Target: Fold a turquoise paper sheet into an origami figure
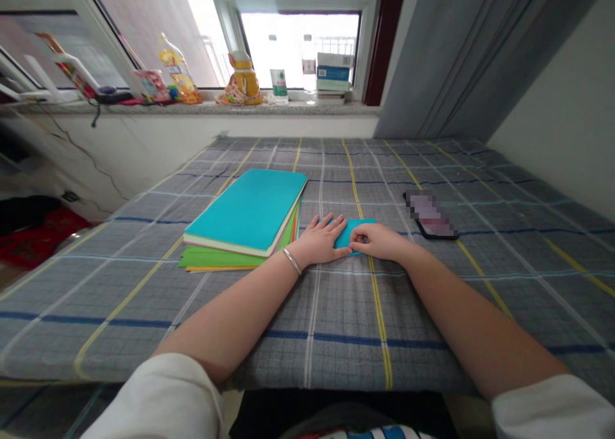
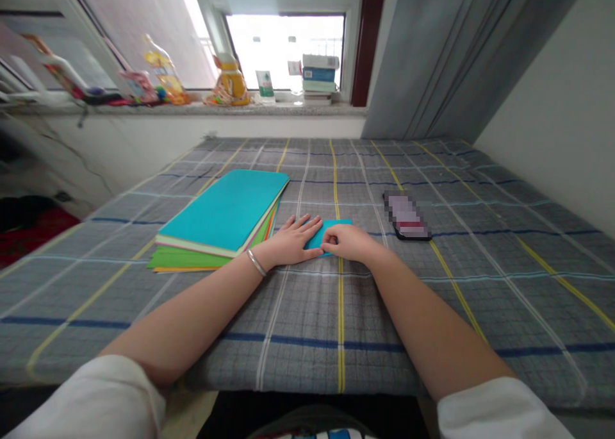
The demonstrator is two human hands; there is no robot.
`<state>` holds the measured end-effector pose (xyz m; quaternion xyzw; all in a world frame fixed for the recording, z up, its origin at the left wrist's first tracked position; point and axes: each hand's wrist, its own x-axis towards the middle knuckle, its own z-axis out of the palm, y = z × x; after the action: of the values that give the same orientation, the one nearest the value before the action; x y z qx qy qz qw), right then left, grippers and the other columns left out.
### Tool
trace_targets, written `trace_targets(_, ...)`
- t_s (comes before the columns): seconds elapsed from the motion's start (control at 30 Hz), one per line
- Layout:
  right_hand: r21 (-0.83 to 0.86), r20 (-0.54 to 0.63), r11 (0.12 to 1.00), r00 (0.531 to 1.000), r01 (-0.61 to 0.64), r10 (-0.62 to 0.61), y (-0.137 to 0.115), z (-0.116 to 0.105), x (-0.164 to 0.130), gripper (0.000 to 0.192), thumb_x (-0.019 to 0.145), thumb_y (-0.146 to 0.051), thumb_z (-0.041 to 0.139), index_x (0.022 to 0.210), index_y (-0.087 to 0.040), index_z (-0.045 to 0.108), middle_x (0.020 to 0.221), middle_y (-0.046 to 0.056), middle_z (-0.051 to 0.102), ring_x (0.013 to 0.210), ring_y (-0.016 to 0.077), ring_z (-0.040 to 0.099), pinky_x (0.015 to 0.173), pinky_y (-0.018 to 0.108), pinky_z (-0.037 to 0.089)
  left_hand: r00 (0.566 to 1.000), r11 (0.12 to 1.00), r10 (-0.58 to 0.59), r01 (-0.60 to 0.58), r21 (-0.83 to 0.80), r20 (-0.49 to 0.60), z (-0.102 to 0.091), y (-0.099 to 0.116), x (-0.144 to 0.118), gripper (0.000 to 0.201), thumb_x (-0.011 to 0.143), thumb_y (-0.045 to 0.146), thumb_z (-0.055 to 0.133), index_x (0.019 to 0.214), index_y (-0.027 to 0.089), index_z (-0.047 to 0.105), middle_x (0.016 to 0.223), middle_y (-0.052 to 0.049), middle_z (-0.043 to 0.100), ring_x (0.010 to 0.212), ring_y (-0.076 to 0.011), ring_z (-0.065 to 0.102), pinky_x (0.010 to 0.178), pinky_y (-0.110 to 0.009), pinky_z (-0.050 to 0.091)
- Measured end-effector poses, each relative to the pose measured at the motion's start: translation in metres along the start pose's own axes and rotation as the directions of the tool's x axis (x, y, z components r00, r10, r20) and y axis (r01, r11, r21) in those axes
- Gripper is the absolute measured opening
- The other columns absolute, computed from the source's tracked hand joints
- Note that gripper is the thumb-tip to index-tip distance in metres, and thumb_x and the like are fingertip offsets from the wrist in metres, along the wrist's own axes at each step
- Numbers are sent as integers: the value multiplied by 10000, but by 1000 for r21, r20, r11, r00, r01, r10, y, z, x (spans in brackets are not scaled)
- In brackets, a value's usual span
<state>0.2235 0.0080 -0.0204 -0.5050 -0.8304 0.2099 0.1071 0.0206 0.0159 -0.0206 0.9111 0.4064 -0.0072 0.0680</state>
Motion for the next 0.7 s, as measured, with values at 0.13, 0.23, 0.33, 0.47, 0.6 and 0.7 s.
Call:
trace_targets(0.13, -53, 0, 997, 999, -55, 55, -6, -2, -1, 198, 819, -401, 641, 800, -205, 657, 777, 6, 656, 691, 145, 550, 606, 274, 335, 998, 1000, 6, -6, -1, 58, -3, -5, -1, 889, 904, 689, 381, 1563, 139, 146, 1618, -114, 142, 1505, -330, 83, 1189, -563, 91)
trace_targets(0.23, -94, 9, 992, 996, -82, 83, -11, -4, -2, 251, 797, -461, 673, 786, -213, 637, 794, 0, 661, 689, 141, 540, 582, 275, 313, 996, 1000, -6, 5, 10, 90, -6, -8, -4, 877, 911, 674, 391, 1566, 152, 131, 1622, -114, 111, 1503, -351, 62, 1179, -588, 88)
trace_targets(0.33, -122, 27, 985, 991, -126, 130, -15, -6, -3, 319, 751, -523, 704, 758, -217, 617, 782, -8, 662, 679, 140, 536, 556, 276, 295, 993, 1000, 4, -6, 17, 118, -8, -11, -6, 863, 915, 656, 410, 1566, 162, 133, 1624, -108, 101, 1501, -363, 57, 1177, -594, 79)
trace_targets(0.47, -154, 49, 970, 979, -188, 198, -19, -9, -3, 361, 721, -569, 702, 739, -222, 603, 739, -14, 653, 653, 142, 534, 539, 283, 287, 988, 1000, 3, -5, 13, 153, -13, -13, -8, 880, 901, 644, 454, 1566, 167, 132, 1626, -104, 90, 1499, -370, 58, 1174, -599, 85)
trace_targets(0.6, -180, 74, 950, 959, -257, 273, -22, -11, -3, 405, 681, -615, 708, 722, -228, 598, 696, -11, 643, 652, 156, 552, 530, 294, 286, 984, 1000, -4, 3, 4, 177, -18, -15, -10, 882, 888, 621, 498, 1565, 184, 137, 1627, -91, 93, 1501, -362, 57, 1173, -605, 84)
trace_targets(0.7, -208, 102, 934, 944, -290, 315, -22, -16, -4, 425, 662, -638, 706, 712, -230, 597, 703, -2, 652, 672, 171, 573, 531, 299, 294, 982, 1000, -7, 8, 0, 190, -21, -17, -10, 880, 873, 608, 532, 1563, 215, 152, 1629, -78, 101, 1501, -365, 53, 1167, -624, 67)
